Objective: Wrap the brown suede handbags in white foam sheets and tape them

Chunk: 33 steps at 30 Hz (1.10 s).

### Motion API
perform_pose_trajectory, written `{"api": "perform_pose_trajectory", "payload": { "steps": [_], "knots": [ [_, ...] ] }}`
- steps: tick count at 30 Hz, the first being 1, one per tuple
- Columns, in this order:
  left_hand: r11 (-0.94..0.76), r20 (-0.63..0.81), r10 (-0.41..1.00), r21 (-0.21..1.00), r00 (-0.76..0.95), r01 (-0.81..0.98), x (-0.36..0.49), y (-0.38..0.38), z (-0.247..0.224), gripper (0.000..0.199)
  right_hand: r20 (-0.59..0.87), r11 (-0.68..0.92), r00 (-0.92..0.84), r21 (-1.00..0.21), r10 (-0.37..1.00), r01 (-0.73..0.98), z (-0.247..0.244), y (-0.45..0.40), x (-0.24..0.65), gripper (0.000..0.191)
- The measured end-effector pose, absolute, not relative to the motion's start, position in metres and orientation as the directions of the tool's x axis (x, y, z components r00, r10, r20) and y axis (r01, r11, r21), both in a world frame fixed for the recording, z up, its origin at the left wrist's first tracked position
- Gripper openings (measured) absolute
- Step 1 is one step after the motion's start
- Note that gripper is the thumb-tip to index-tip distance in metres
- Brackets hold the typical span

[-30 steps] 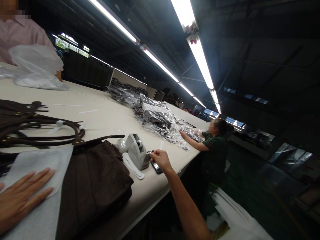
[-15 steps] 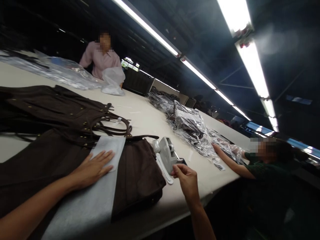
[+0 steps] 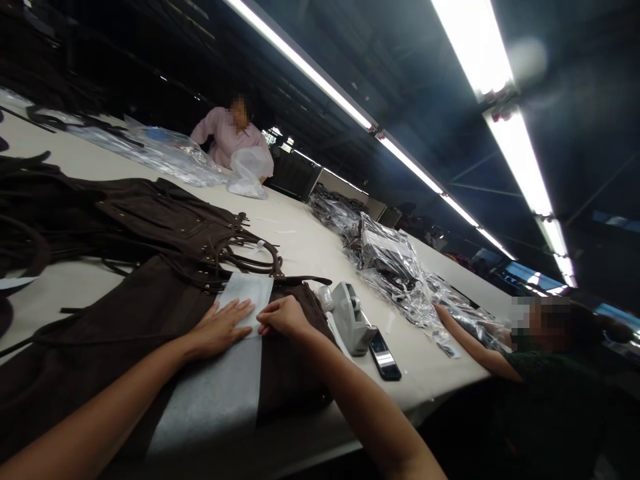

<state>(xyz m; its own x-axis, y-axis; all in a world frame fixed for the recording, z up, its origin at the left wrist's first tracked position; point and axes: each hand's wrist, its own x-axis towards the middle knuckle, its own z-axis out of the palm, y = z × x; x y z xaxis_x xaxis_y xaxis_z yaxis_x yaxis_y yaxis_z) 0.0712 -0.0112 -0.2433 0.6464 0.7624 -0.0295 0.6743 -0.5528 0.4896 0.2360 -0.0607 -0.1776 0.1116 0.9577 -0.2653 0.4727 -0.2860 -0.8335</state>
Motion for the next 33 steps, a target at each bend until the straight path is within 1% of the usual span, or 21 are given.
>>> {"api": "perform_pose_trajectory", "payload": {
  "steps": [5,8,13,16,18,22,26,29,31,32,33],
  "knots": [
    [-0.556,-0.023,0.757,0.502,0.653,0.662,0.072,-0.014,-0.240,0.068,-0.346,-0.331,0.053,-0.825,0.937,0.459,-0.184,-0.057,0.242,0.010],
    [-0.544,-0.042,0.761,0.502,0.647,0.672,0.072,-0.014,-0.240,0.068,-0.399,-0.349,0.001,-0.800,0.917,0.488,-0.182,-0.054,0.244,0.013],
    [-0.533,-0.070,0.761,0.502,0.645,0.682,0.072,-0.013,-0.241,0.069,-0.517,-0.421,0.020,-0.672,0.855,0.609,-0.172,-0.044,0.247,0.040],
    [-0.520,-0.067,0.769,0.512,0.636,0.684,0.072,-0.014,-0.240,0.064,-0.553,-0.408,-0.002,-0.617,0.833,0.673,-0.167,-0.042,0.251,0.044],
    [-0.504,-0.046,0.791,0.516,0.610,0.693,0.074,-0.017,-0.239,0.062,-0.540,-0.383,-0.003,-0.600,0.842,0.702,-0.169,-0.043,0.254,0.044],
    [-0.453,0.018,0.857,0.506,0.515,0.734,0.081,-0.024,-0.239,0.060,-0.459,-0.323,0.001,-0.624,0.888,0.712,-0.182,-0.047,0.261,0.037],
    [-0.421,0.068,0.889,0.508,0.453,0.751,0.084,-0.022,-0.240,0.060,-0.415,-0.310,0.034,-0.621,0.909,0.720,-0.189,-0.051,0.269,0.035],
    [-0.422,0.090,0.892,0.519,0.443,0.743,0.082,-0.017,-0.243,0.058,-0.390,-0.313,0.083,-0.575,0.917,0.756,-0.183,-0.063,0.275,0.035],
    [-0.431,0.103,0.888,0.524,0.448,0.734,0.082,-0.013,-0.247,0.057,-0.331,-0.292,0.117,-0.549,0.936,0.783,-0.173,-0.075,0.282,0.034],
    [-0.438,0.111,0.885,0.526,0.452,0.729,0.082,-0.010,-0.250,0.057,-0.295,-0.279,0.126,-0.564,0.947,0.777,-0.166,-0.081,0.287,0.033],
    [-0.447,0.120,0.881,0.527,0.458,0.723,0.082,-0.008,-0.253,0.057,-0.255,-0.263,0.129,-0.607,0.958,0.750,-0.157,-0.087,0.295,0.030]
  ]
}}
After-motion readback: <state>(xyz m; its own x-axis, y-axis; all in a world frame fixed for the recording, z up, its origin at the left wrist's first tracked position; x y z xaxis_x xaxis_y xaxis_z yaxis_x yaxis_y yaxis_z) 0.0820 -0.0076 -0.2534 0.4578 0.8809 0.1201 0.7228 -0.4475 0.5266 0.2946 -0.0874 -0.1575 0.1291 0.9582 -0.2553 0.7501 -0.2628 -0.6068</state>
